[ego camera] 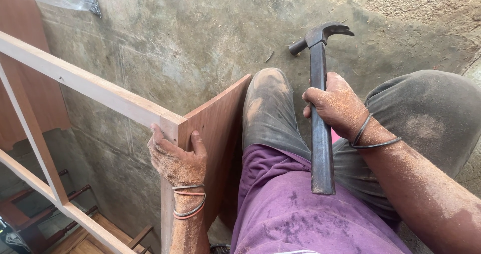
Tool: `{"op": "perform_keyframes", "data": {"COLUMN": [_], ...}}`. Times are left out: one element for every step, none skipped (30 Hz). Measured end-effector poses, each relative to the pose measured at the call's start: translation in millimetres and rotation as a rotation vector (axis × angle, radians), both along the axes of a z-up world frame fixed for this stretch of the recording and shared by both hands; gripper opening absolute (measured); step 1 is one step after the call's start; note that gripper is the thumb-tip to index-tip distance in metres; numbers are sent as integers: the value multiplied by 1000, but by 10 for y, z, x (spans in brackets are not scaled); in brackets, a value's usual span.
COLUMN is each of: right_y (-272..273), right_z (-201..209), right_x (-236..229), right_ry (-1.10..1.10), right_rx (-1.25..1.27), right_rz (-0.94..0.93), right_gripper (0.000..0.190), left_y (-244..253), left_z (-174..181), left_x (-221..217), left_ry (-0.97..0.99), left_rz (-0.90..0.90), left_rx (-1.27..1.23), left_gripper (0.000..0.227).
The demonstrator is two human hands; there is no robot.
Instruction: The person sits on the floor assembling a wooden frame, positioning nails at the corner joints and hammering them in. They use a pry bar to adjust and hold a joint, then hammer nails along the frame rails, at one point picking up a second hammer to continue fastening.
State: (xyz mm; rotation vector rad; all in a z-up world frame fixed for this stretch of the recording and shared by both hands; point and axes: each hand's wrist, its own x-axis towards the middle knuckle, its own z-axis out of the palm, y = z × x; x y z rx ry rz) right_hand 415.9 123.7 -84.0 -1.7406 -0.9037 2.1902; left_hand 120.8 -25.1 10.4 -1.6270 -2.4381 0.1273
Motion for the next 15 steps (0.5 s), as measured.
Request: {"op": "perform_keyframes", "data": {"right_y": [-1,0,1,3,6,15,13,12,10,6,1,-3,-1,2,6], "right_z": [-3,-7,-10,2,15,27,21,15,9,2,-5,-12,-6,0,7], "right_x": [0,-1,-1,-2,-3,-4,-3,-3,-4,-5,-7,-5,-6,-6,-5], "right_ry": [0,23,46,46,31,16,16,22,28,29,44,58,58,40,22], "right_rx": [0,-3,-6,-7,-11,-13,-12,-13,-13,-13,-10,-5,-5,-10,-15], "right_rz": [0,-12,-23,-23,-22,-22,-22,-19,-16,-16,-22,-30,-29,-24,-19], "right_gripper": [28,27,27,27,27,27,27,27,26,26,26,26,26,27,28], "left_y": [4,11,17,13,9,11,6,1,-4,-9,-15,-18,-20,-20,-20], "left_z": [6,11,15,20,25,27,20,15,10,13,16,15,12,9,6], "left_x": [4,7,10,10,10,9,4,-4,-11,-16,-22,-26,-31,-35,-39], "left_ry": [0,-11,-22,-22,-29,-37,-37,-39,-41,-40,-47,-55,-55,-60,-64], "left_rz": [0,4,9,9,7,5,4,-7,-19,-18,-18,-19,-19,-17,-15], "left_rx": [0,3,5,4,5,7,8,11,14,15,15,17,17,17,17], "left_gripper": [92,91,90,90,90,89,89,88,88,88,88,88,88,87,87]}}
